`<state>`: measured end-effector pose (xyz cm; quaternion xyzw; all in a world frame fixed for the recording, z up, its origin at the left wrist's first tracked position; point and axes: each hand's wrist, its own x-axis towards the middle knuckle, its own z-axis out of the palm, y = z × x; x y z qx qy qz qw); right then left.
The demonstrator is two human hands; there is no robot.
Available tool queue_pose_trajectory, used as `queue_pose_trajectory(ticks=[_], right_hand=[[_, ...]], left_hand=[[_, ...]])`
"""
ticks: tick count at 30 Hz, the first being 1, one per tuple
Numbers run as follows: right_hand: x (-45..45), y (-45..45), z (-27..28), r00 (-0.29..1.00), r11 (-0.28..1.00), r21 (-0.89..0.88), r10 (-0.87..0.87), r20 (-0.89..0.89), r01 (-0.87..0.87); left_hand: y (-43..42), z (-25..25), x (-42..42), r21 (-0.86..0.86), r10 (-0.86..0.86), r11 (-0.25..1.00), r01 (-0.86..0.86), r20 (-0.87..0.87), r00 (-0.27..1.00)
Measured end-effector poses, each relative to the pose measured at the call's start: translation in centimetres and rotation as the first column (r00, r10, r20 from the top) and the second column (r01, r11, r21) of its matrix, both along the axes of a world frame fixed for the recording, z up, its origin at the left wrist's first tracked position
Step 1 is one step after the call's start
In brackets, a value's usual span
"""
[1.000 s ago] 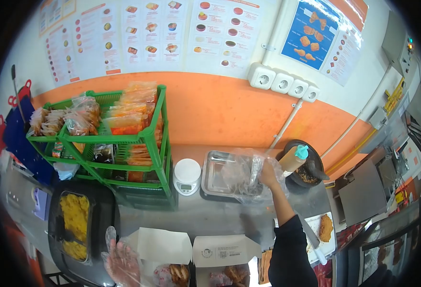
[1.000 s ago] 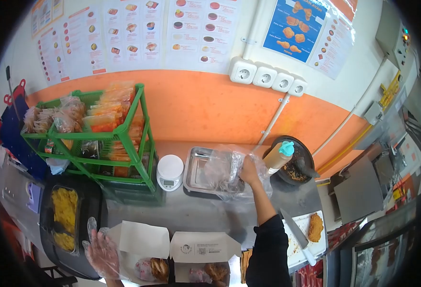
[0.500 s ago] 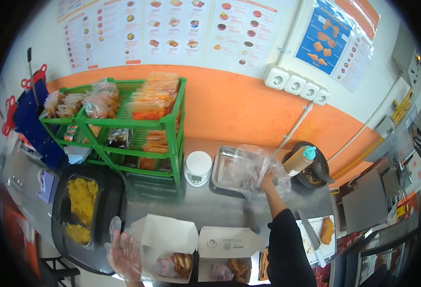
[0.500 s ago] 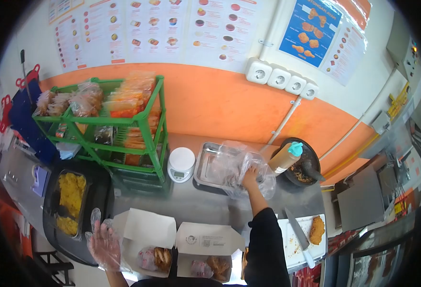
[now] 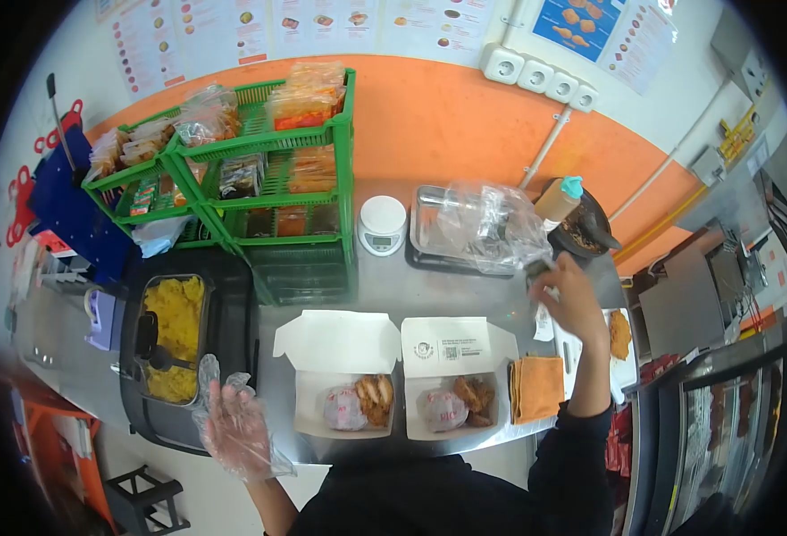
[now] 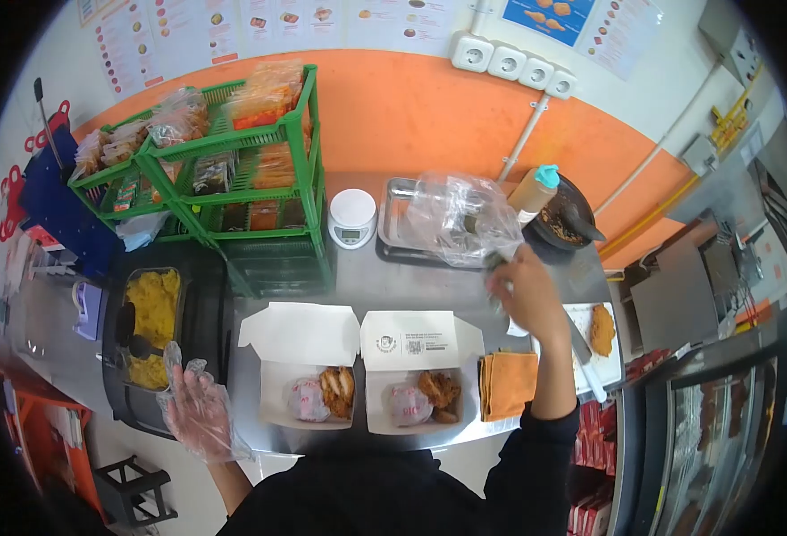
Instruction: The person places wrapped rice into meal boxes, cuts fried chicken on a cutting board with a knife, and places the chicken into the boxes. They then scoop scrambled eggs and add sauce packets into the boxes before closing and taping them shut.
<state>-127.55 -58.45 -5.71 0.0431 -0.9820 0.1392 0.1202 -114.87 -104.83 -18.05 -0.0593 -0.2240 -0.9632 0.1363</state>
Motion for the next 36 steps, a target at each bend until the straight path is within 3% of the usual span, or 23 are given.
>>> queue_pose_trajectory(ticks=[2,5,9,12,15,18,20,24,26,27,29,30,32,36], right_hand=[[3.2,-0.6,-0.5,0.965,0.975,-0.092,0.213,0.155,-0.201],[6.1,-4.0,-2.9,0.905,0.921,-0.233,0.363,0.22,-0.313],[7.9,-7.3,-8.9,0.907,0.895,-0.271,0.4,0.13,-0.355],[9.2,-8.8,-11.5,0.92,0.918,-0.169,0.379,0.101,-0.359],[10.7,-9.7,-13.2,0.969,0.957,-0.189,0.237,0.075,-0.22],[11.7,-10.3,-14.9,0.973,0.971,-0.132,0.21,0.094,-0.197],[11.6,-9.3,-16.1,0.951,0.953,0.024,0.304,-0.054,-0.303],[10.7,-9.8,-13.2,0.95,0.959,0.075,0.282,-0.13,-0.274],[10.1,-9.7,-14.4,0.979,0.965,-0.187,0.196,0.056,-0.183],[10.3,-9.7,-14.5,0.978,0.964,-0.186,0.203,0.054,-0.19],[11.2,-9.5,-14.6,0.88,0.846,0.242,0.465,0.099,-0.475],[11.5,-9.5,-14.5,0.876,0.842,0.242,0.472,0.1,-0.482],[11.9,-9.5,-13.9,0.922,0.914,0.148,0.356,0.152,-0.377],[11.7,-11.2,-7.8,0.944,0.954,-0.03,0.299,0.14,-0.298]], left_hand=[[-0.7,0.0,0.5,-0.006,-0.027,1.0,0.027,-0.006,1.0],[-1.3,-0.1,0.9,-0.021,-0.063,0.998,0.063,-0.02,0.998],[-1.6,0.4,1.2,-0.051,-0.08,0.995,0.08,0.014,0.997],[-1.9,0.6,1.5,-0.048,-0.106,0.993,0.106,0.001,0.994],[-2.5,0.0,1.5,-0.012,-0.116,0.993,0.116,-0.03,0.993],[-3.0,-0.1,1.7,-0.027,-0.13,0.991,0.129,-0.063,0.99],[-3.5,-0.6,1.8,-0.004,-0.113,0.994,0.113,-0.043,0.993],[-4.0,0.0,2.3,0.07,-0.117,0.99,0.12,-0.044,0.992],[-4.3,-0.3,2.2,0.055,-0.098,0.993,0.101,-0.048,0.994],[-4.5,-0.4,2.3,0.04,-0.082,0.996,0.084,-0.048,0.996],[-4.7,-0.6,2.5,0.034,-0.059,0.998,0.06,-0.046,0.997],[-4.9,-0.7,2.6,0.028,-0.046,0.999,0.047,-0.043,0.998],[-5.2,-0.9,2.7,0.015,-0.034,0.999,0.034,-0.051,0.998],[-5.7,-0.5,3.0,-0.023,0.028,0.999,-0.029,-0.044,0.999]])
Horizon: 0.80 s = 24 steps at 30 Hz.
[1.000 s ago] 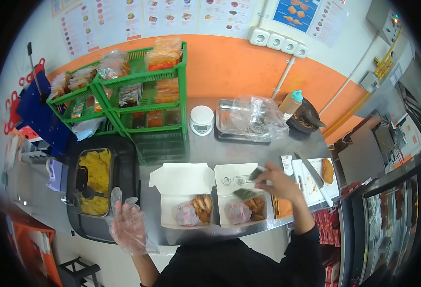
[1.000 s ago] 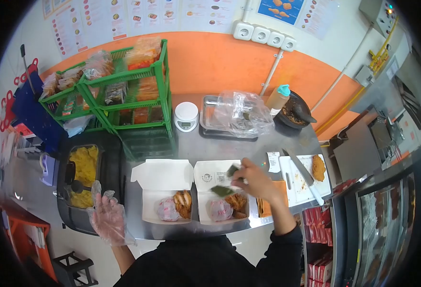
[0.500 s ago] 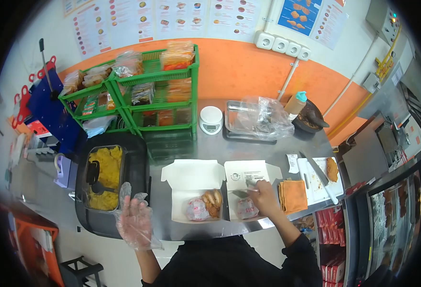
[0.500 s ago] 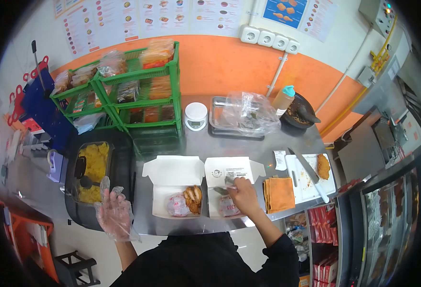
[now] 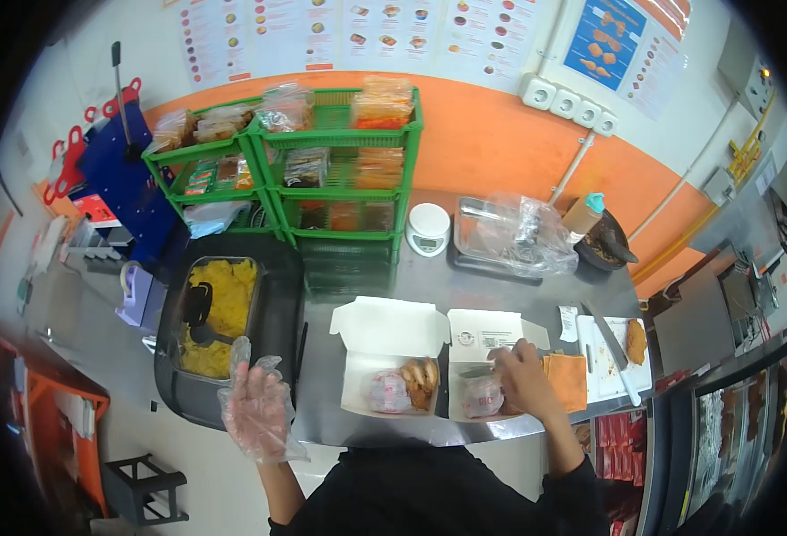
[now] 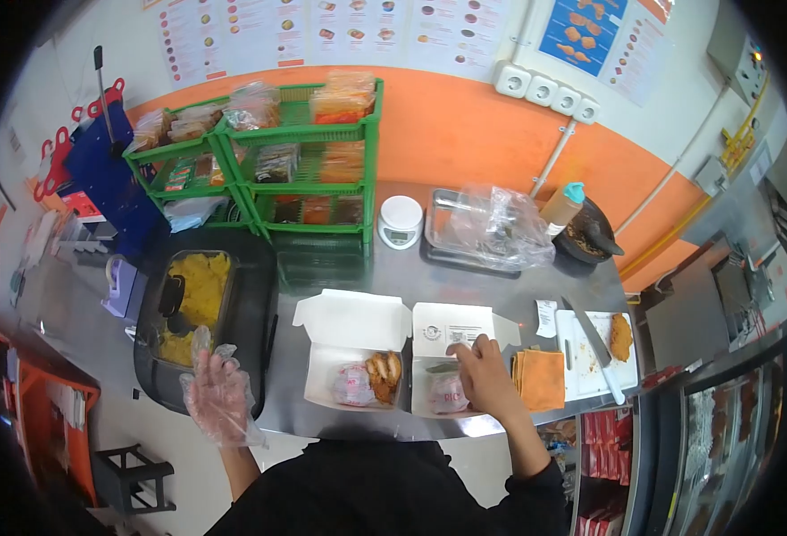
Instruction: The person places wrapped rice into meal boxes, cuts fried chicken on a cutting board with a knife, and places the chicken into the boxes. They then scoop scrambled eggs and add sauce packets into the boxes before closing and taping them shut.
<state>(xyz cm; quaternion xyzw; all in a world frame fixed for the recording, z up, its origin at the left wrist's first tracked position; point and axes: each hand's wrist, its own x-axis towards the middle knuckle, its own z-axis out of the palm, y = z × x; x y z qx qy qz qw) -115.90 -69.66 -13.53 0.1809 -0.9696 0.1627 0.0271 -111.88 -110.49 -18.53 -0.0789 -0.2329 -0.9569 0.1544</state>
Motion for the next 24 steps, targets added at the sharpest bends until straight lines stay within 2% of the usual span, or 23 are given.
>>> queue_pose_trajectory(ticks=[2,3,4,6,7,9,10,12,13,15,16,18,19,21,22,23,24], right_hand=[[-1.0,-1.5,1.0,0.998,0.921,-0.383,0.052,-0.046,-0.066],[-1.3,-3.1,2.5,0.983,0.895,-0.444,0.051,0.175,0.032],[-2.1,-4.7,2.4,0.982,0.892,-0.451,0.068,0.175,0.018],[-3.4,-8.0,1.9,0.924,0.87,-0.493,0.192,0.33,-0.004],[-3.9,-9.6,0.5,0.921,0.866,-0.5,0.209,0.329,-0.018],[-5.1,-12.7,-4.5,0.934,0.841,-0.516,0.3,0.195,-0.163],[-5.2,-14.1,-5.7,0.959,0.876,-0.439,0.268,0.095,-0.201],[-4.6,-15.2,-6.3,0.942,0.931,-0.153,0.335,-0.01,-0.333],[-4.1,-15.3,-7.3,0.931,0.917,-0.166,0.365,-0.011,-0.362],[-3.9,-14.6,-9.6,0.919,0.917,0.064,0.389,0.073,-0.393],[-4.2,-14.5,-8.4,0.904,0.904,0.056,0.42,0.075,-0.425],[-3.2,-14.3,-5.2,0.908,0.908,-0.03,0.418,-0.016,-0.418],[-2.8,-15.1,-4.0,0.9,0.899,-0.046,0.437,-0.002,-0.436],[-2.9,-17.4,-2.2,0.889,0.869,-0.208,0.458,-0.01,-0.45],[-2.5,-19.1,-2.7,0.883,0.861,-0.213,0.47,-0.014,-0.461],[-1.6,-21.2,-3.8,0.841,0.806,-0.507,0.478,0.253,-0.305],[-0.6,-23.3,-5.2,0.702,0.707,-0.706,0.527,0.478,-0.05]], left_hand=[[0.1,0.4,0.1,-0.007,0.042,0.999,-0.041,0.012,0.999],[0.1,0.6,0.2,-0.008,0.07,0.998,-0.07,0.017,0.997],[0.1,0.8,0.2,-0.016,0.086,0.996,-0.086,0.017,0.996],[-0.1,1.1,0.4,0.018,0.11,0.994,-0.11,0.02,0.994],[-0.4,1.1,0.7,0.01,0.126,0.992,-0.126,0.02,0.992],[-1.1,0.9,1.7,0.061,0.158,0.985,-0.16,0.046,0.986],[-1.5,1.1,2.1,0.05,0.184,0.981,-0.186,0.048,0.982],[-2.1,1.8,3.2,0.084,0.33,0.939,-0.334,0.054,0.942],[-2.8,2.2,4.0,0.071,0.361,0.929,-0.364,0.053,0.931],[-4.5,2.6,6.0,0.011,0.656,0.742,-0.67,0.191,0.73],[-5.5,2.3,7.1,0.003,0.682,0.719,-0.695,0.19,0.706],[-8.6,1.3,10.1,-0.168,0.834,0.539,-0.825,0.241,0.496],[-10.9,0.1,12.3,-0.189,0.846,0.521,-0.832,0.244,0.474],[-15.4,-3.5,15.4,-0.413,0.846,0.483,-0.773,0.446,0.291],[-17.3,-5.4,15.9,-0.415,0.853,0.47,-0.779,0.441,0.279],[-19.2,-6.9,15.9,-0.529,0.846,0.476,-0.702,0.493,0.202],[-21.6,-8.7,15.8,-0.628,0.838,0.487,-0.607,0.531,0.123]])
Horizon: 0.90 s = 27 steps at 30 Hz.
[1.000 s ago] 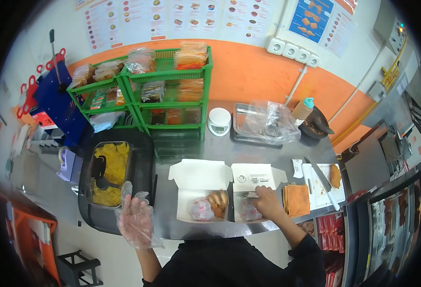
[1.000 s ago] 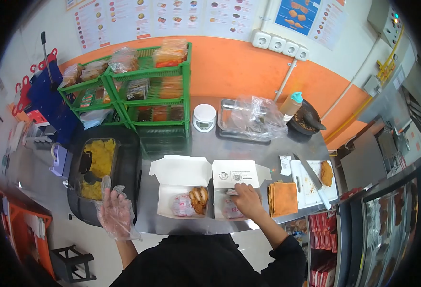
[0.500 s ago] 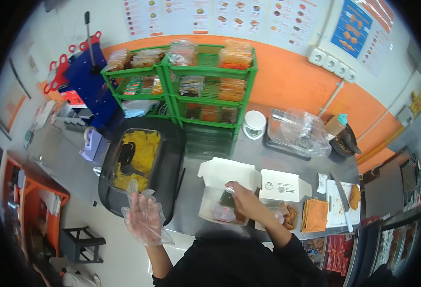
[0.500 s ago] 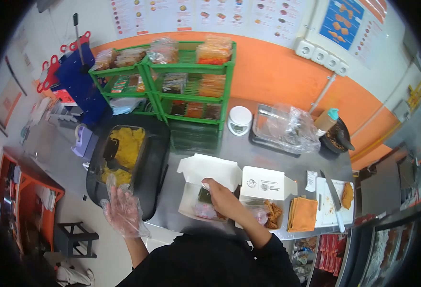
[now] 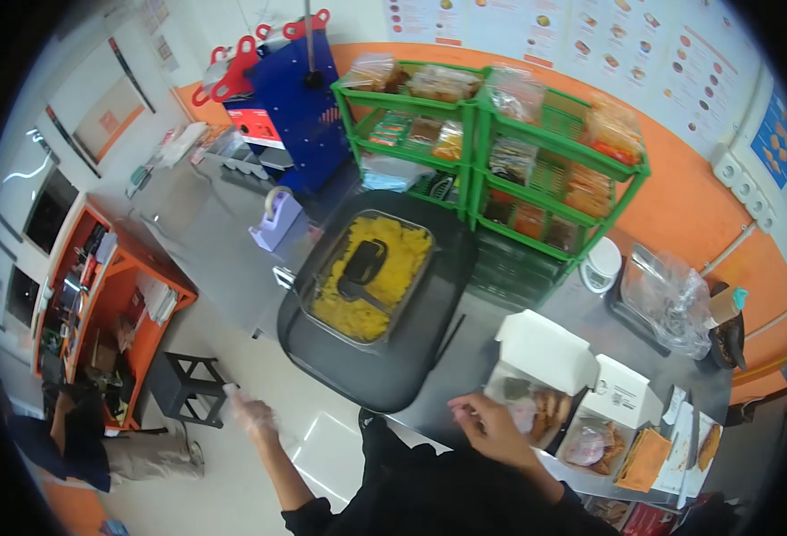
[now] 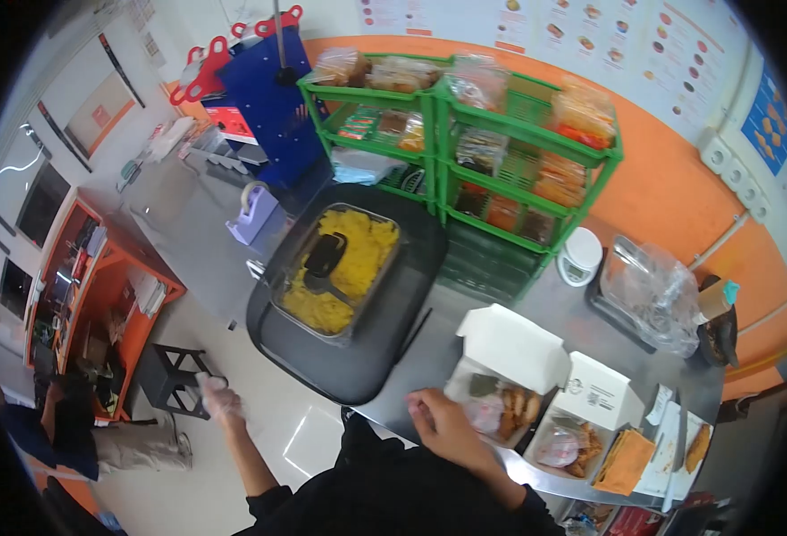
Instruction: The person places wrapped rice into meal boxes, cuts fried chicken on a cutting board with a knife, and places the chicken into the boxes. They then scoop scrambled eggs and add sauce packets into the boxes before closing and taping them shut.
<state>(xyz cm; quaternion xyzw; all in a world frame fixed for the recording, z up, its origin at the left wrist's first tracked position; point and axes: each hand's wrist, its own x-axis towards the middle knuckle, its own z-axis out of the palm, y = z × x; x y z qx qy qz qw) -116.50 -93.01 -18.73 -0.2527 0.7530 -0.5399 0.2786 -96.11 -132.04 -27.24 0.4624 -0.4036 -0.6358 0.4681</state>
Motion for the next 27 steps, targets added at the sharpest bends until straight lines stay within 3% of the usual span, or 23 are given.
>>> queue_pose_trajectory(ticks=[1,2,4,5,6,7,8,10,11,12,13,14,15,16,18,19,20,22,23,25,26,27], right_hand=[[1.2,-2.0,-2.6,0.986,1.0,0.026,0.005,0.167,-0.01],[2.5,-4.0,-4.6,0.988,1.0,0.014,-0.006,0.157,0.004],[5.2,-8.6,-7.8,0.927,0.93,0.006,-0.368,0.065,0.369],[6.3,-10.4,-9.4,0.919,0.921,0.01,-0.389,0.064,0.389],[6.9,-11.7,-10.9,0.84,0.841,0.05,-0.541,0.047,0.539],[7.2,-12.7,-11.8,0.735,0.734,0.088,-0.678,0.022,0.674],[7.3,-13.5,-12.7,0.721,0.719,0.095,-0.693,0.013,0.689],[7.5,-15.2,-13.5,0.514,0.517,0.023,-0.854,0.08,0.855],[7.1,-15.9,-11.7,0.436,0.45,0.071,-0.886,0.159,0.89],[6.6,-16.1,-11.7,0.414,0.427,0.069,-0.897,0.154,0.902],[6.0,-16.0,-11.9,0.374,0.411,0.095,-0.888,0.267,0.907],[5.5,-16.0,-12.0,0.329,0.397,0.121,-0.867,0.374,0.91],[5.2,-16.5,-10.2,0.278,0.372,0.161,-0.864,0.419,0.914],[5.3,-16.4,-9.9,0.263,0.353,0.158,-0.873,0.411,0.922],[5.1,-15.7,-9.4,0.344,0.504,0.113,-0.72,0.603,0.856],[5.3,-15.9,-7.3,0.187,0.407,0.134,-0.658,0.729,0.904],[5.4,-15.8,-4.9,0.191,0.397,0.125,-0.665,0.722,0.909],[5.5,-15.5,-1.3,0.274,0.356,-0.096,-0.492,0.826,0.93],[4.8,-15.5,-0.7,0.272,0.36,-0.09,-0.494,0.826,0.929],[2.6,-15.9,0.5,0.574,0.257,-0.514,-0.324,0.752,0.818],[1.7,-16.2,0.8,0.708,0.169,-0.69,-0.253,0.66,0.704],[0.7,-17.5,0.8,0.677,0.25,-0.653,-0.478,0.559,0.715]], left_hand=[[-2.3,-2.2,-0.7,-0.057,-0.061,0.996,0.068,0.114,0.992],[-5.0,-4.8,-1.5,-0.109,-0.118,0.983,0.146,0.229,0.966],[-10.1,-7.9,-3.2,-0.01,-0.31,0.92,0.392,0.591,0.744],[-10.5,-7.4,-4.5,-0.062,-0.291,0.882,0.468,0.71,0.641],[-9.7,-6.6,-6.1,-0.096,-0.254,0.835,0.542,0.807,0.534],[-9.6,-7.1,-6.7,-0.084,-0.277,0.826,0.557,0.8,0.532],[-9.8,-7.2,-7.1,-0.042,-0.349,0.767,0.64,0.81,0.471],[-11.1,-7.1,-8.0,0.029,-0.456,0.616,0.787,0.828,0.327],[-11.0,-7.4,-8.1,0.125,-0.505,0.602,0.789,0.825,0.254],[-10.8,-7.7,-8.0,0.221,-0.554,0.583,0.782,0.812,0.183],[-11.2,-8.2,-7.8,0.221,-0.564,0.562,0.797,0.807,0.174],[-11.4,-8.6,-7.4,0.389,-0.846,0.464,0.796,0.461,0.267],[-11.5,-8.7,-7.5,0.505,-0.942,0.299,0.81,0.023,0.334],[-11.5,-7.9,-7.8,0.502,-0.949,0.279,0.819,0.014,0.315],[-11.3,-5.1,-7.3,0.633,-0.892,0.167,0.756,-0.229,0.389],[-11.6,-2.8,-6.5,0.541,-0.895,0.154,0.827,-0.278,0.349],[-11.9,0.0,-6.7,0.531,-0.896,0.142,0.835,-0.289,0.337],[-12.1,6.4,-7.9,0.372,-0.968,0.137,0.918,-0.147,0.203],[-12.0,10.5,-8.3,0.267,-0.985,0.161,0.95,-0.018,0.172],[-12.3,14.6,-11.8,0.161,-0.98,0.176,0.971,0.119,0.157],[-12.7,15.3,-13.9,0.051,-0.992,0.107,0.993,-0.061,0.11],[-13.2,16.0,-16.1,-0.074,-0.972,0.054,0.996,-0.231,0.036]])
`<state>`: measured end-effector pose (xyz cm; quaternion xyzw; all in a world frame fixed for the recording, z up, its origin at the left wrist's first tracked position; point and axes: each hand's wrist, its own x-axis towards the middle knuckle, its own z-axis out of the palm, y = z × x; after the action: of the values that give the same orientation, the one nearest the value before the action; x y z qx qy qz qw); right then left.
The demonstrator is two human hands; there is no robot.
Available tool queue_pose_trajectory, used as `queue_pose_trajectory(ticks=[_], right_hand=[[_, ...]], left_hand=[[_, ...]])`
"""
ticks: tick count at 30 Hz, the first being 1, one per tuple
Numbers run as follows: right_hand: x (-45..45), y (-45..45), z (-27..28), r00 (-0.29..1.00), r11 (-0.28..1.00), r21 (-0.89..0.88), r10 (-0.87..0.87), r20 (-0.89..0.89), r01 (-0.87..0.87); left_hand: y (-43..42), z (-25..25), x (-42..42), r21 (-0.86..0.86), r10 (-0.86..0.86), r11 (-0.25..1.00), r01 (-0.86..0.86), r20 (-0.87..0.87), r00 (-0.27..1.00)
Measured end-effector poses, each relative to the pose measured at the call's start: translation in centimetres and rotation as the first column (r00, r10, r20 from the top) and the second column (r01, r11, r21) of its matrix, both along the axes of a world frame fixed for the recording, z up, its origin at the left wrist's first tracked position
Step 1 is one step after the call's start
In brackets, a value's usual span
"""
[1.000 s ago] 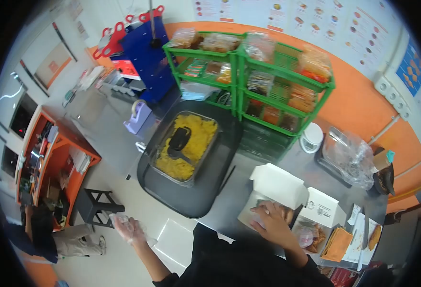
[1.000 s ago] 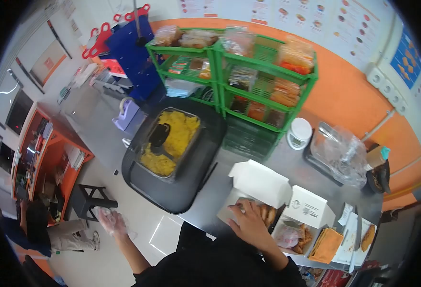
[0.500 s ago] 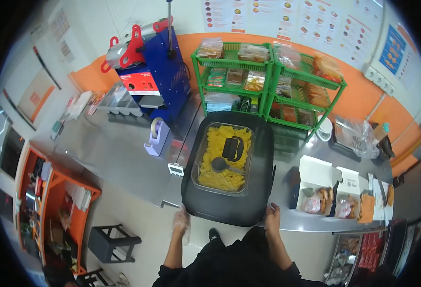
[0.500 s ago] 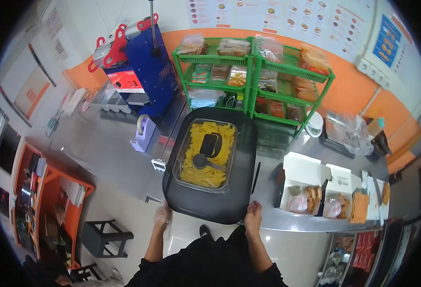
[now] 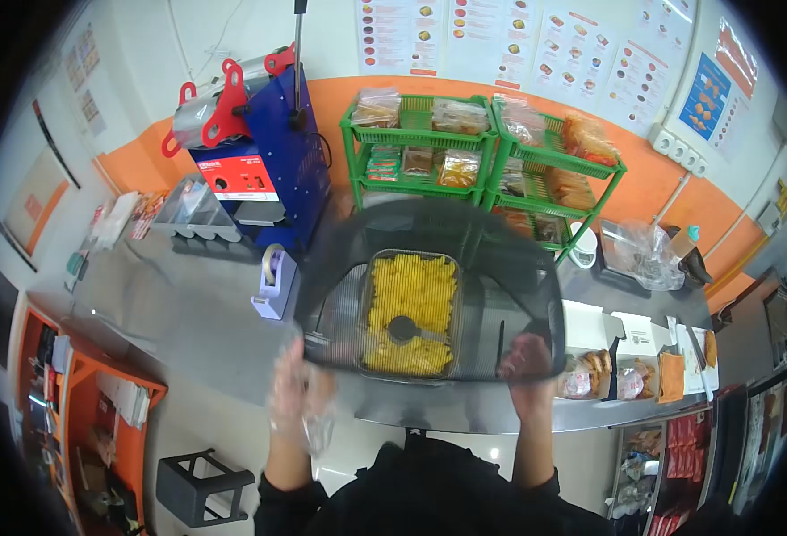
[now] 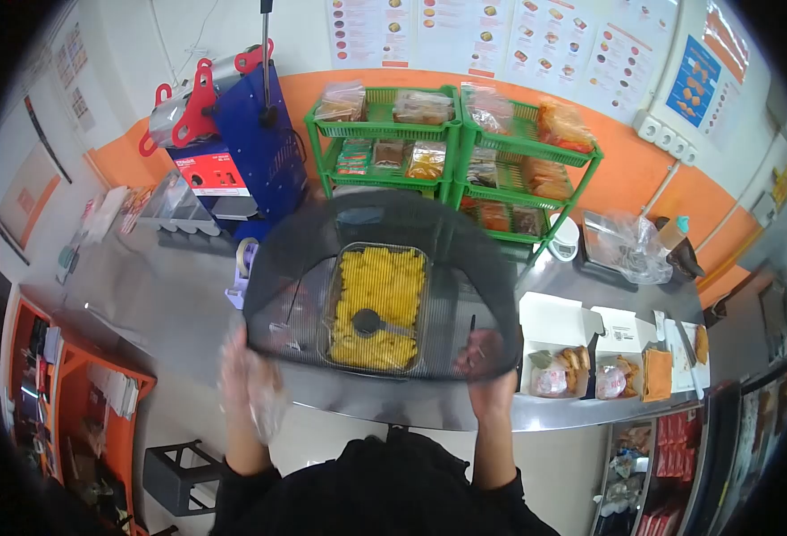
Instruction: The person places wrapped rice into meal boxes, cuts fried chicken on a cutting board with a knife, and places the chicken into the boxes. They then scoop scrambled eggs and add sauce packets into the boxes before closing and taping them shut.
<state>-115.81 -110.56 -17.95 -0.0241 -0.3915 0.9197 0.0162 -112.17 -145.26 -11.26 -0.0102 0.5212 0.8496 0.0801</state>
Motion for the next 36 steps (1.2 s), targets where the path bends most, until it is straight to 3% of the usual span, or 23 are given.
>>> queue_pose_trajectory(ticks=[1,2,3,4,5,6,7,8,10,12,13,14,15,16,18,19,20,21,23,25,27,31,36], right_hand=[[-0.8,-1.5,-0.6,0.993,0.965,0.235,-0.111,-0.031,0.115],[-1.0,-1.8,-2.0,1.0,0.874,0.486,0.029,-0.011,-0.02],[-0.9,-2.6,-6.6,0.995,0.643,0.761,-0.013,-0.103,0.087],[-0.3,-3.4,-10.7,0.979,0.324,0.925,-0.026,-0.201,0.199],[0.6,-3.8,-11.4,0.979,0.325,0.924,-0.033,-0.2,0.2],[1.3,-4.1,-11.8,0.997,0.546,0.836,-0.022,0.08,-0.055],[1.5,-4.2,-11.7,0.938,0.725,0.632,0.055,0.342,-0.273],[1.3,-3.8,-11.4,0.937,0.726,0.633,0.047,0.346,-0.27],[0.6,-2.1,-10.5,0.858,0.622,0.603,0.261,0.442,-0.5],[-0.1,-1.3,-9.1,0.829,0.637,0.546,0.304,0.47,-0.543],[-0.6,-1.2,-8.0,0.794,0.642,0.488,0.358,0.491,-0.591],[-1.0,-1.3,-6.6,0.798,0.649,0.488,0.35,0.49,-0.584],[-1.6,-1.6,-4.9,0.785,0.711,0.365,0.436,0.44,-0.6],[-2.4,-1.7,-3.5,0.77,0.749,0.238,0.515,0.378,-0.618],[-4.6,-3.7,-2.2,0.897,0.9,0.03,0.429,0.11,-0.434],[-6.2,-4.5,-0.9,0.898,0.901,0.034,0.428,0.107,-0.433],[-7.9,-5.1,0.5,0.965,0.965,-0.113,0.246,0.094,-0.235],[-8.9,-5.5,1.5,0.993,0.965,-0.26,0.058,0.106,-0.029],[-9.4,-2.9,2.2,0.941,0.784,-0.606,0.092,0.327,0.134],[-7.3,-1.8,5.5,0.976,0.743,-0.658,0.211,0.051,-0.127],[-5.9,-0.9,6.5,0.951,0.711,-0.639,0.284,-0.119,-0.292],[-2.1,-1.7,4.0,0.946,0.778,-0.548,0.313,-0.086,-0.307],[3.8,-6.9,0.5,0.922,0.825,-0.451,0.387,0.012,-0.34]], left_hand=[[-0.3,1.0,-2.3,0.156,-0.045,0.985,0.067,-0.142,0.989],[1.3,4.9,-3.8,0.398,-0.082,0.914,0.076,-0.001,0.997],[2.9,8.8,-5.3,0.614,-0.152,0.788,0.047,0.121,0.981],[2.7,9.6,-7.6,0.612,-0.155,0.789,0.052,0.116,0.981],[2.4,10.3,-9.6,0.588,-0.208,0.796,0.146,0.039,0.977],[2.2,10.9,-11.5,0.558,-0.264,0.795,0.238,-0.036,0.964],[2.3,11.6,-13.2,0.611,-0.381,0.701,0.369,-0.118,0.917],[2.4,12.5,-14.5,0.591,-0.345,0.724,0.355,-0.135,0.929],[3.1,14.6,-16.1,0.577,-0.314,0.742,0.341,-0.151,0.937],[3.8,16.2,-17.3,0.511,0.121,0.848,-0.139,0.068,0.99],[3.1,15.9,-18.1,0.512,0.111,0.849,-0.13,0.067,0.992],[1.8,15.1,-19.0,0.51,-0.054,0.856,0.077,-0.059,0.997],[1.1,14.4,-19.9,0.484,-0.217,0.829,0.279,-0.181,0.959],[1.1,14.4,-20.0,0.475,-0.151,0.856,0.203,-0.144,0.978],[1.6,15.2,-18.9,0.481,-0.12,0.869,0.119,-0.029,0.992],[1.6,15.3,-17.7,0.501,-0.155,0.859,0.109,0.05,0.987],[1.3,14.3,-16.7,0.571,-0.184,0.812,0.121,0.053,0.981],[0.9,13.4,-15.7,0.637,-0.214,0.76,0.13,0.057,0.975],[0.2,9.9,-12.7,0.714,-0.231,0.676,0.184,-0.032,0.972],[-1.4,3.6,-8.8,0.569,-0.078,0.813,0.125,-0.106,0.991],[-1.9,-1.8,-5.1,0.449,0.054,0.893,-0.02,-0.063,0.997],[-2.5,-9.3,0.5,0.37,0.216,0.893,-0.256,0.146,0.965],[-7.4,-12.8,10.9,0.31,0.451,0.802,-0.511,0.247,0.858]])
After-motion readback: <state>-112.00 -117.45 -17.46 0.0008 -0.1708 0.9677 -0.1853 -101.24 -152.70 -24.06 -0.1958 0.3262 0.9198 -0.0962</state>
